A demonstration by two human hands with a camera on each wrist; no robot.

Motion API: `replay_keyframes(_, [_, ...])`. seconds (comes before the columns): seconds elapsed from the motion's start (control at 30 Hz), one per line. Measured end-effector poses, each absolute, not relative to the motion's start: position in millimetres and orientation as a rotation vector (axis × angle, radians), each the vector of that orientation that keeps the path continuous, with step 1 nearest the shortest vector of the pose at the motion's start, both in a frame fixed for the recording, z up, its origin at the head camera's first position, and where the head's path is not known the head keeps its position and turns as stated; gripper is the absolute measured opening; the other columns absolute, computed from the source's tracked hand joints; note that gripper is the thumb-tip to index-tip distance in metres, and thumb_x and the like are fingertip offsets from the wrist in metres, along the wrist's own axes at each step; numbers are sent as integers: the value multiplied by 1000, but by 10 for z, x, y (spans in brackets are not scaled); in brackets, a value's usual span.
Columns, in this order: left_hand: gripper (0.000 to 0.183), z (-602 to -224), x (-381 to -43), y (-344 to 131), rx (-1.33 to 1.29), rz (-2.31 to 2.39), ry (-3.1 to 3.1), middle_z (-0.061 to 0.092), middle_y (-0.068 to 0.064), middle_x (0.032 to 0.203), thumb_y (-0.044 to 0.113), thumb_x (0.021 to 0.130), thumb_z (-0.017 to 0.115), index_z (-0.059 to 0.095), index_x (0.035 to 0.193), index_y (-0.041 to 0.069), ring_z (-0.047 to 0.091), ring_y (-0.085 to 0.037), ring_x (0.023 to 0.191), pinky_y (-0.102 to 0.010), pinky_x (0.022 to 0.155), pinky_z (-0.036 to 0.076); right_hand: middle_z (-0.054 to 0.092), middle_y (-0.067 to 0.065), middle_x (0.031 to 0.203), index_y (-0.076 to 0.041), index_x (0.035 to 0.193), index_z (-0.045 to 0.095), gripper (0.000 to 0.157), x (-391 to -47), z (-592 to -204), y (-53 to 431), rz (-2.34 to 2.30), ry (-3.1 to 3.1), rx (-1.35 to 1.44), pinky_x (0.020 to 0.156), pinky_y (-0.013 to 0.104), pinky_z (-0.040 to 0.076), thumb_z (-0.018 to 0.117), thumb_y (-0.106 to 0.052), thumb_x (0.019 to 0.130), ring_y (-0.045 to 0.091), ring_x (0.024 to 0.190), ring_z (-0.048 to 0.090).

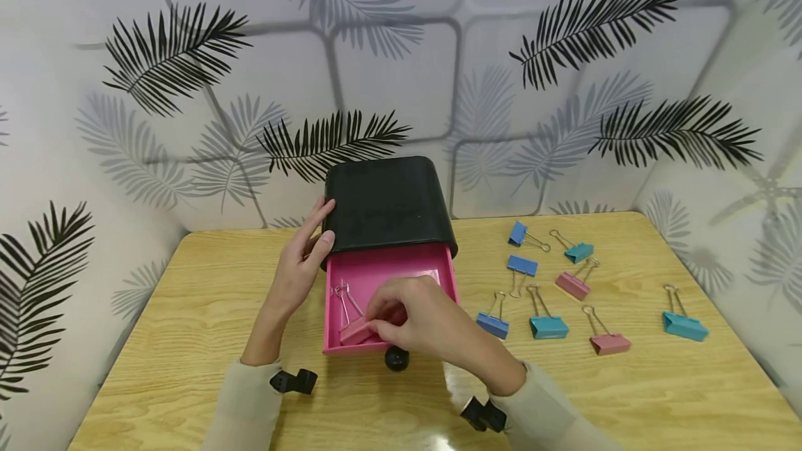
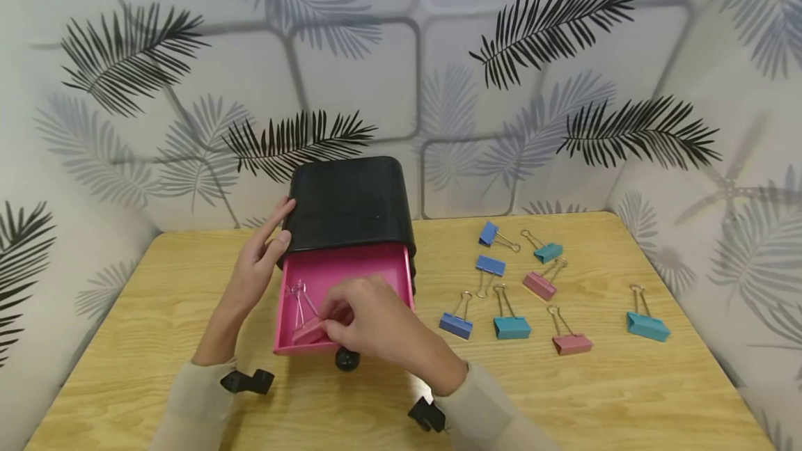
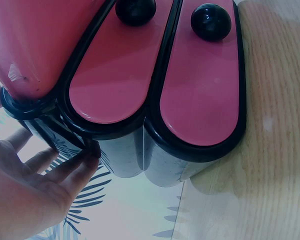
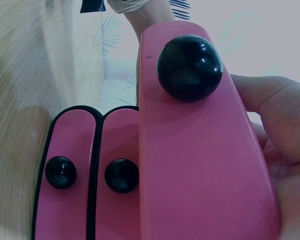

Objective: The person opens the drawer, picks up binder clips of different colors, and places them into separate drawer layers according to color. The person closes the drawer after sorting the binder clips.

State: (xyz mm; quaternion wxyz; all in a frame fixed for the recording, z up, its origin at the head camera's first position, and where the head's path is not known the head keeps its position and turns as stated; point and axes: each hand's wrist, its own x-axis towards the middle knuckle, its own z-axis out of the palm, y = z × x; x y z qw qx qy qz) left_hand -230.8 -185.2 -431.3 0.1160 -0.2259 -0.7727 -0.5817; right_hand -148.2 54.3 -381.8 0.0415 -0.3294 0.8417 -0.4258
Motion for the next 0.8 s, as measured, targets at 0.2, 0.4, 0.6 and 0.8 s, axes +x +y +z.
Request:
replay_keyframes(0.2, [51, -4301, -2298, -1842, -665, -1702, -2272, 27, 2, 168, 16, 108, 51, 44, 158, 23, 32, -15, 150, -20, 105, 43, 72, -10, 80, -14, 87, 77, 6, -1481, -3823, 544, -1324, 2527, -1009, 69, 22, 57, 80, -11, 90, 1, 72, 67])
replay_keyframes(0.4, [51, -4295, -2293, -1845, -660, -1692, -2276, 27, 2, 168, 16, 108, 51, 44, 158, 23, 32, -15, 150, -19, 105, 43, 72, -10, 79, -15, 86, 77, 8, -1481, -3824, 533, -1317, 2522, -1009, 67, 22, 56, 80, -10, 90, 1, 69, 66])
replay_keyframes(0.6, [50, -4310, -2299, -1852, -651, -1689, -2284, 27, 3, 168, 18, 108, 50, 44, 158, 24, 32, -14, 150, -19, 105, 43, 71, -10, 79, -15, 86, 76, 7, -1487, -3818, 540, -1307, 2522, -1014, 68, 22, 56, 80, -10, 90, 1, 70, 66])
replay_keyframes(0.8, [50, -4323, -2312, -1855, -646, -1686, -2287, 27, 3, 168, 18, 108, 50, 44, 158, 24, 34, -15, 149, -19, 105, 43, 72, -10, 81, -14, 86, 76, 7, -1487, -3824, 559, -1322, 2506, -983, 69, 23, 57, 80, -10, 90, 1, 72, 67])
